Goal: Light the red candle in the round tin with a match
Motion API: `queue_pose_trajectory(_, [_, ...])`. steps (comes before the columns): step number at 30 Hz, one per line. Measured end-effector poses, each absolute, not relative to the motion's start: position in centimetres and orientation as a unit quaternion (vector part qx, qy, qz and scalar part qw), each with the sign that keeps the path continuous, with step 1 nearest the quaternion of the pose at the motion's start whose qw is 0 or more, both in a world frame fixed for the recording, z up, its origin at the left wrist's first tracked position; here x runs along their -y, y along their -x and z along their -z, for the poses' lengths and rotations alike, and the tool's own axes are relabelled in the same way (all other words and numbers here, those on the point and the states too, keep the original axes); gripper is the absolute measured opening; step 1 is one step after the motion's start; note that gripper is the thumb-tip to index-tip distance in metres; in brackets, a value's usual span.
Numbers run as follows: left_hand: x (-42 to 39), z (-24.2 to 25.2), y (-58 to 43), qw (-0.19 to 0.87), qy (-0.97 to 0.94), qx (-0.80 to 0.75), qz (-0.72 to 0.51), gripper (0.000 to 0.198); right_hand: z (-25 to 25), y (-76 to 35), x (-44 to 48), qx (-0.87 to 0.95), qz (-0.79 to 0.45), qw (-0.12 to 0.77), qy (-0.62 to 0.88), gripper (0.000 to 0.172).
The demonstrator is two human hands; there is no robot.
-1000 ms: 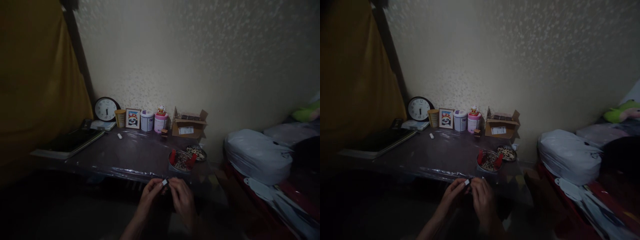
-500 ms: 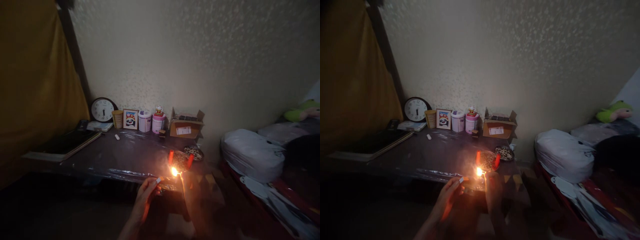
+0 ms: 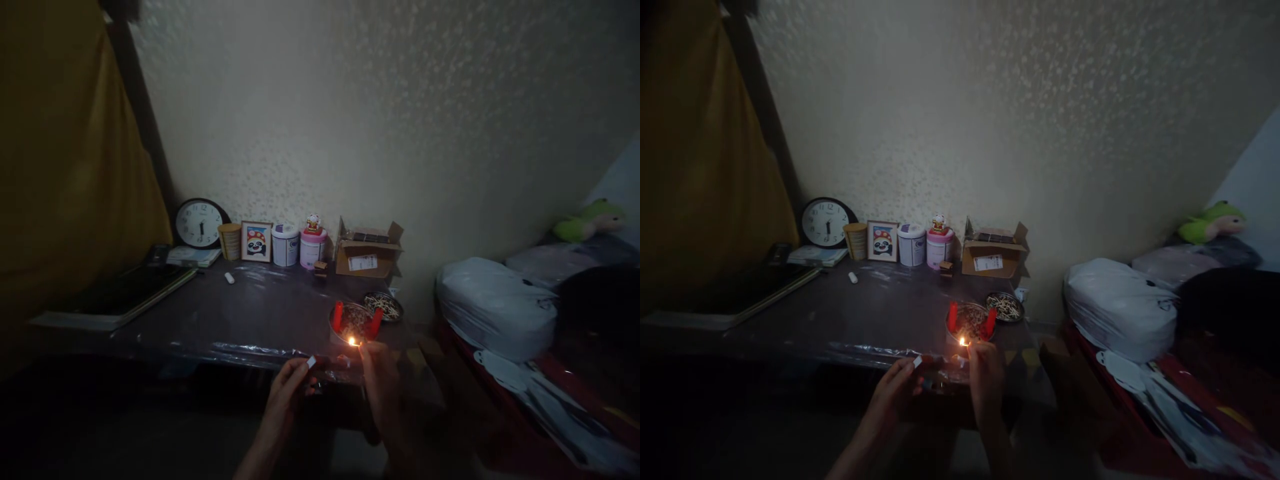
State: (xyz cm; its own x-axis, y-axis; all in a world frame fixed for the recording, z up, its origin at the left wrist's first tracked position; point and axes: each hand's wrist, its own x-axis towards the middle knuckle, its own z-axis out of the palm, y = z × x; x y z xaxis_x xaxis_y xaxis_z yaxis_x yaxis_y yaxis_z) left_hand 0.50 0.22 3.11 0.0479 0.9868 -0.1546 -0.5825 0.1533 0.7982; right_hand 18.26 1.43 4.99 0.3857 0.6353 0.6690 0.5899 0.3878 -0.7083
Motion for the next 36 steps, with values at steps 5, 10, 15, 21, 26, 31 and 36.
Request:
queue_pose_trajectory(5, [-0.3, -2.8, -0.6, 0.671, -0.273, -0.362, -0.587, 0.027, -5.3, -18.0, -1.4, 0.551, -0.026, 0.624, 0.554, 0.023])
queue_pose_trajectory(10, [-0.3, -2.7, -0.8, 0.682, -0.259, -0.353, -0.585, 0.027, -5.1, -18.1, -1.6, 0.565, -0.026, 0.627, 0.536, 0.02])
queue_pose_trajectory(15, [-0.2, -2.7, -0.9, 0.683, -0.273, -0.358, -0.575, 0.025, -4.9, -18.0, -1.8, 0.561, -0.037, 0.626, 0.541, 0.019])
queue_pose_trajectory(21, [-0.3, -2.3, -1.0, 0.685, -0.285, -0.354, -0.569, 0.022, -5.1, -18.1, -1.8, 0.555, -0.031, 0.624, 0.549, 0.018])
queue_pose_trajectory(26, [-0.3, -2.1, -1.0, 0.687, -0.28, -0.356, -0.568, 0.021, -5.1, -18.0, -1.9, 0.553, -0.029, 0.634, 0.539, 0.017])
queue_pose_trajectory(31, [-0.5, -2.0, -1.1, 0.686, -0.273, -0.358, -0.571, 0.024, -4.8, -18.2, -2.0, 0.566, -0.03, 0.631, 0.53, 0.017])
queue_pose_trajectory(36, [-0.7, -1.7, -1.3, 0.694, -0.258, -0.336, -0.583, 0.026, -4.4, -18.5, -2.4, 0.562, -0.026, 0.624, 0.542, 0.02])
